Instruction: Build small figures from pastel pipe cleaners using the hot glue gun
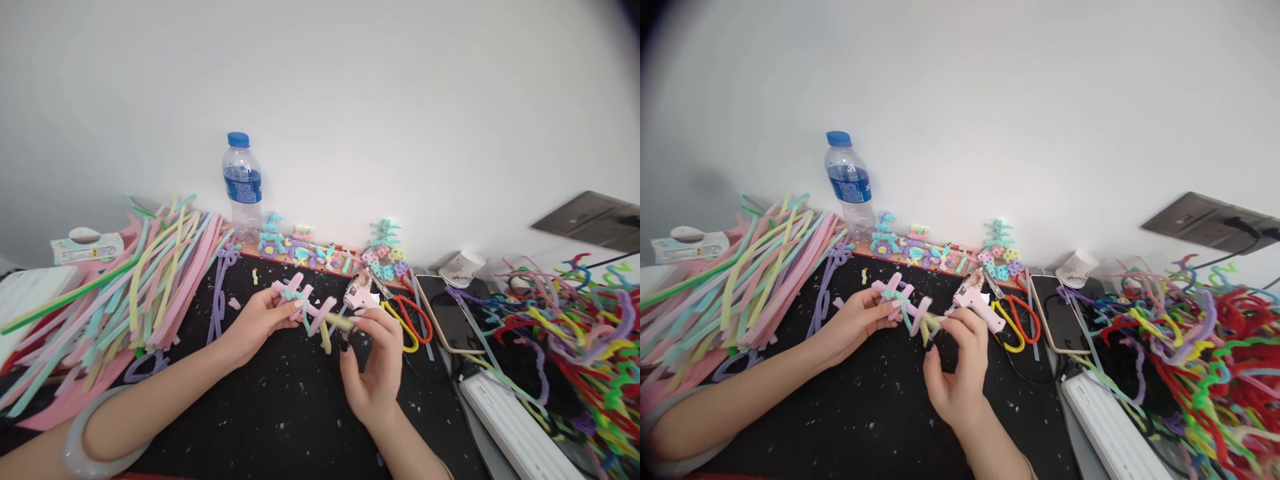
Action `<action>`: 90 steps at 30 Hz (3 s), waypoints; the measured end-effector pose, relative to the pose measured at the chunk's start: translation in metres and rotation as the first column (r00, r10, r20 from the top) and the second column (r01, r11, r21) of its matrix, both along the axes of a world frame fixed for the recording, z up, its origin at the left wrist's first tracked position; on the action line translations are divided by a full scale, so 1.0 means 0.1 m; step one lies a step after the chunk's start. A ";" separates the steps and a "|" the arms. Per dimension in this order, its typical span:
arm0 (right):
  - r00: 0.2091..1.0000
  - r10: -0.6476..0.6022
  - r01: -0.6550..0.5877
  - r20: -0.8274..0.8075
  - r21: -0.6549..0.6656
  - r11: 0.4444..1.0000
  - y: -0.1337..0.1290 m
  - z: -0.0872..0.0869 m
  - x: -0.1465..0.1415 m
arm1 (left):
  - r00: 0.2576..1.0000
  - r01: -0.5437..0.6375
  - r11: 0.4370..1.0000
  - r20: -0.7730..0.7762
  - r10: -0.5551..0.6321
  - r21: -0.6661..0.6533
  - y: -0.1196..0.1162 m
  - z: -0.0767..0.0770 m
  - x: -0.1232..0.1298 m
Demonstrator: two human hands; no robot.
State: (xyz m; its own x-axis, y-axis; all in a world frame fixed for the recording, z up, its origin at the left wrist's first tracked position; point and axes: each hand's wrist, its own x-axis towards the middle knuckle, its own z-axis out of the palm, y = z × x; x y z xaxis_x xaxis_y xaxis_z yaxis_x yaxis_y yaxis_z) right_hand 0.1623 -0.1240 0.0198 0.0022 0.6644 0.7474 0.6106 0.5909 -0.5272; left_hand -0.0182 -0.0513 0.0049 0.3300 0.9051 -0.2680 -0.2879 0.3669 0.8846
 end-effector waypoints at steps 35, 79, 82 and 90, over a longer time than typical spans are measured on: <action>0.958 0.180 -0.098 0.224 -0.335 0.937 0.79 0.56 -0.06 | 0.976 0.178 0.960 -0.162 -0.144 0.218 0.05 0.05 -0.03; 0.960 0.132 -0.262 -0.248 -0.625 0.735 0.22 -0.22 0.35 | 0.974 -0.046 0.968 -0.203 0.098 0.246 0.06 0.07 -0.06; 0.962 0.158 -0.261 -0.221 -0.592 0.762 0.20 -0.23 0.33 | 0.973 -0.046 0.961 -0.204 0.105 0.272 0.04 0.09 -0.05; 0.973 0.167 -0.231 -0.160 -0.609 0.759 0.20 -0.23 0.31 | 0.968 -0.041 0.950 -0.222 0.114 0.310 0.01 0.13 -0.04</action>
